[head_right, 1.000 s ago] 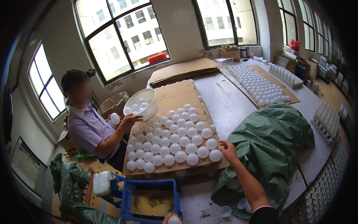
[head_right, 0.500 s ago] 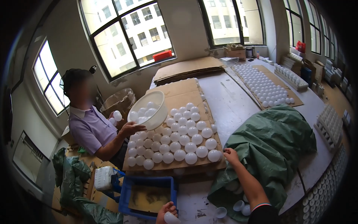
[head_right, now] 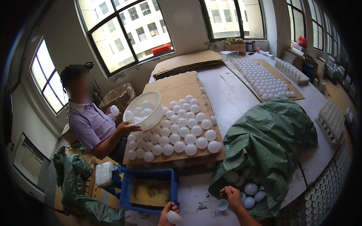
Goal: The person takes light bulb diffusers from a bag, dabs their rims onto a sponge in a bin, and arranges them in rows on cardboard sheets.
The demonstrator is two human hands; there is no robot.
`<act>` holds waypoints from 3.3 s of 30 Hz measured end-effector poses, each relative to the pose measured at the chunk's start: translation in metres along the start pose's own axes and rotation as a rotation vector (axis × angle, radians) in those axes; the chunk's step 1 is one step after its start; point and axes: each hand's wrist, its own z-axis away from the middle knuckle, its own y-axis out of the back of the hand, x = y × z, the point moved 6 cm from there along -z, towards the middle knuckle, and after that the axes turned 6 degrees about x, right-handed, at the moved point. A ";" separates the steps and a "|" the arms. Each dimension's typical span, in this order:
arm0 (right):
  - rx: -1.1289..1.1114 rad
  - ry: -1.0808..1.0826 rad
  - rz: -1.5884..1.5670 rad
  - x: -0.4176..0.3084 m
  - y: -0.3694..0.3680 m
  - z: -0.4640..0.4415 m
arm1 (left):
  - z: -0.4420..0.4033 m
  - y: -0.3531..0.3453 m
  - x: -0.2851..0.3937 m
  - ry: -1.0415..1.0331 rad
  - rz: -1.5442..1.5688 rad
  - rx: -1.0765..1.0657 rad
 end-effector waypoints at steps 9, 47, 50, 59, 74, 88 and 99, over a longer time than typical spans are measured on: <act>-0.799 0.486 0.833 -0.081 -0.042 0.027 | 0.002 0.032 0.018 0.052 -0.009 -0.039; -0.269 0.294 0.357 -0.079 -0.035 0.012 | 0.005 0.075 0.009 0.055 -0.030 0.022; -0.226 0.386 0.313 -0.137 -0.041 -0.022 | -0.015 0.075 0.045 -0.044 -0.072 0.005; 0.057 0.372 0.632 -0.099 -0.021 -0.224 | -0.081 0.001 0.223 -0.419 -0.250 0.131; -0.005 -0.150 0.655 -0.059 -0.041 -0.327 | -0.244 0.101 0.361 -0.412 -0.495 0.513; 0.013 -0.133 0.438 -0.062 -0.053 -0.321 | -0.218 0.083 0.348 -0.426 -0.568 0.611; 0.020 -0.057 0.420 -0.061 -0.052 -0.300 | -0.218 0.075 0.363 -0.500 -0.579 0.529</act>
